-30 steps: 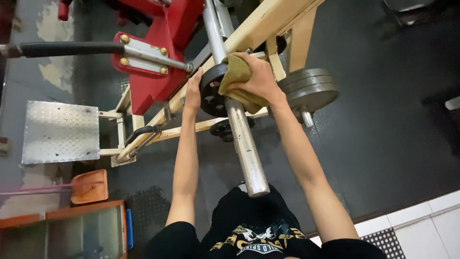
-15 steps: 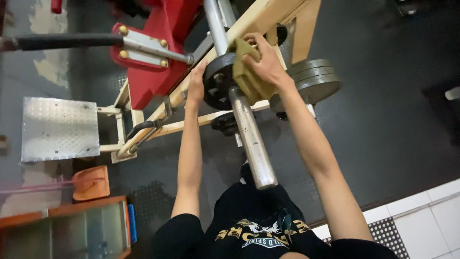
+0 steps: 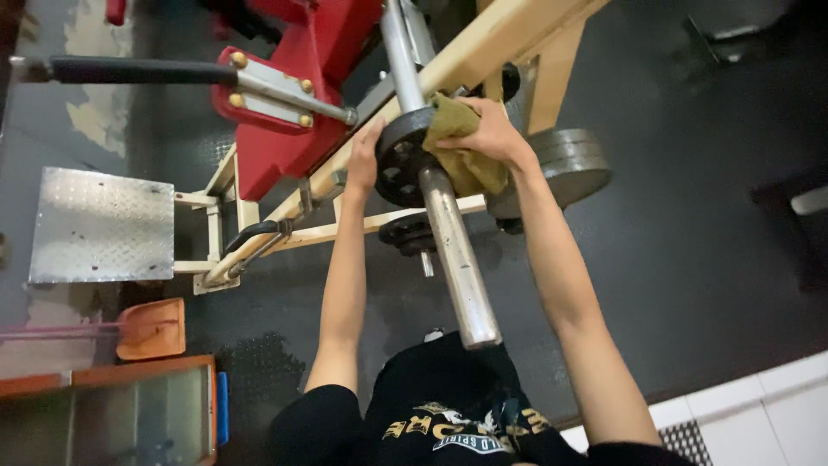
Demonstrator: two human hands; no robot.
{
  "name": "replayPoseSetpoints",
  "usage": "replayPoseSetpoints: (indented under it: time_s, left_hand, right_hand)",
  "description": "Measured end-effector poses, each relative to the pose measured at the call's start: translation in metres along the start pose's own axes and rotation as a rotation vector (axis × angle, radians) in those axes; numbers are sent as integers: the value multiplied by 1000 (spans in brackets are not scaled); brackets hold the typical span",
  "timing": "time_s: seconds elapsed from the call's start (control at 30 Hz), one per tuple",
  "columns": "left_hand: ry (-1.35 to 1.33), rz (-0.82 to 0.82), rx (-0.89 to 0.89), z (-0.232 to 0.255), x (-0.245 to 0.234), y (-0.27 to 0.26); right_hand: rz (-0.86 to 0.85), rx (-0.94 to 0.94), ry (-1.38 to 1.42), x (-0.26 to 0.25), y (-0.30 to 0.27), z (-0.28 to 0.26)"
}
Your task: Cleaning weight plates and a gym machine using a cloth.
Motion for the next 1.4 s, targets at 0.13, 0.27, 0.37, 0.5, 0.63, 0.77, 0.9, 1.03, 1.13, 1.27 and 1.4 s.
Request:
replayPoseSetpoints:
  time_s: [0.13,0.27,0.37,0.5,0.63,0.77,0.9,1.03,1.13,1.27,1.4]
  left_hand:
    - [-49,-53,26,-9,-5,7]
    - [238,-86,194,-24,-7,4]
    - [62,-37,75,-17,-1,13]
    - [-223,21,-179,7,-2,5]
    - [274,-26,342,-25,-4,14]
    - [-80,47,-9,-33,-2,19]
    - [-89,96,106,-16,0,8]
    - [-411,45,-118,49,10,-8]
    - [-361,72,-60,55,7,-3]
    - [-369,59,-86,70,7,-15]
    - [-497,12,-102,75,9,-16]
  right_hand:
    - [30,20,186,4,-4,-11]
    - [183,61,6,9,-16,-26]
    - [343,8,-183,8,-17,-20]
    - [266,20,-193,8,-10,-14]
    - [130,44,-194,4,-4,-18]
    - [134,-51,-180,0,-1,-23]
    - [116,49,-245,-4,-7,-35]
    - [167,70,-123,-1,-11,-31]
    - [125,101,-82,-4,-6,-36]
    - [8,177,-165,2,-4,-16]
    - [-24,251,-105,-3,1,-31]
Point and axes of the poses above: each hand's wrist, its own y-axis towards the middle knuckle, its own x-axis out of the palm, z = x × y, the point moved 4 cm from there along y, towards the middle knuckle, and after that the axes turned 7 degrees about -y, right-handed, at the moved point
